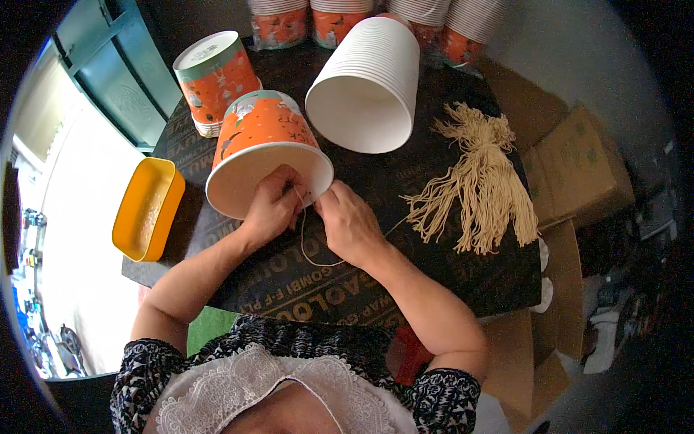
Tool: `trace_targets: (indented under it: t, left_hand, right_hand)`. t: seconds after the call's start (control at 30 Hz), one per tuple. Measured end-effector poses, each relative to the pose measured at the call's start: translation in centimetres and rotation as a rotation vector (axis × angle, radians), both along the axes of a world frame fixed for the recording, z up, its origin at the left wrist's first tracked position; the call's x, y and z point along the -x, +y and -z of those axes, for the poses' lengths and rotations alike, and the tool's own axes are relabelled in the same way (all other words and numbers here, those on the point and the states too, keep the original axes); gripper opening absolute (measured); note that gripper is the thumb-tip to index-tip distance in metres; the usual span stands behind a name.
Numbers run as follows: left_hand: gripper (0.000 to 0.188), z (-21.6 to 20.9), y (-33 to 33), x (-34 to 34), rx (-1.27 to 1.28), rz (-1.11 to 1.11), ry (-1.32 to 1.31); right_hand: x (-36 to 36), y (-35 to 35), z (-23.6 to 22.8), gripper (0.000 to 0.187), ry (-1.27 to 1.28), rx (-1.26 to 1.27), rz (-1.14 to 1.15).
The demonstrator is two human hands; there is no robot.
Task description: Manually thread string handles through holes in paper buckets and tie them.
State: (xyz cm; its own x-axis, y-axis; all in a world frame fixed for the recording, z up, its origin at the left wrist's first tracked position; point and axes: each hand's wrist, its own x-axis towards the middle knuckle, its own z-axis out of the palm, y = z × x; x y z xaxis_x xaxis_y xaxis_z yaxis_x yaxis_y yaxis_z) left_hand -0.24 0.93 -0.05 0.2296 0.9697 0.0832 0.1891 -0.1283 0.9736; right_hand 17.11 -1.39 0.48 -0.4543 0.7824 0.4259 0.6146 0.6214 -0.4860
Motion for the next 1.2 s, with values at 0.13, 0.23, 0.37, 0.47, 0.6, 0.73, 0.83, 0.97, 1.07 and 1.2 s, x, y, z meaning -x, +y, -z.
trace_targets:
  t: [0.13, 0.23, 0.37, 0.47, 0.6, 0.73, 0.83, 0.97, 1.07, 1.2]
  left_hand:
    - [0.005, 0.2, 0.2, 0.0, -0.013, -0.033, 0.005]
    - [0.007, 0.7, 0.6, 0.1, 0.002, -0.070, 0.066]
    - [0.015, 0.5, 1.0, 0.7, -0.320, -0.098, 0.287]
    - [0.018, 0.5, 1.5, 1.7, -0.276, -0.029, 0.326]
    - [0.015, -2.1, 1.0, 1.5, 0.137, 0.121, 0.131]
    - [0.013, -1.7, 0.9, 1.7, 0.245, 0.185, -0.119]
    - [0.015, -1.5, 1.0, 1.7, 0.265, 0.220, -0.141]
    - [0.016, -2.4, 0.8, 1.1, 0.264, 0.223, -0.141]
    - [0.017, -2.1, 0.9, 1.0, 0.274, 0.202, -0.139]
    - [0.016, -1.1, 1.0, 0.7, 0.181, 0.160, -0.102]
  right_hand:
    - [-0.1, 0.0, 0.0, 0.017, -0.011, -0.036, -0.013]
    - [-0.3, 0.1, 0.0, 0.018, -0.067, 0.003, -0.015]
    - [-0.4, 0.2, 0.6, 0.019, -0.093, -0.069, -0.006]
    - [-0.3, 0.2, 0.8, 0.021, -0.120, -0.097, 0.005]
    - [-0.6, 0.3, 1.0, 0.021, -0.120, -0.108, 0.011]
    - [-0.4, 0.4, 1.1, 0.019, -0.122, -0.109, 0.004]
    - [-0.3, 0.3, 1.0, 0.017, -0.113, -0.105, 0.004]
    - [-0.4, 0.4, 1.0, 0.018, -0.111, -0.093, 0.011]
    - [-0.3, 0.3, 0.9, 0.019, -0.104, -0.093, 0.008]
    - [-0.2, 0.2, 0.8, 0.021, -0.084, -0.089, 0.012]
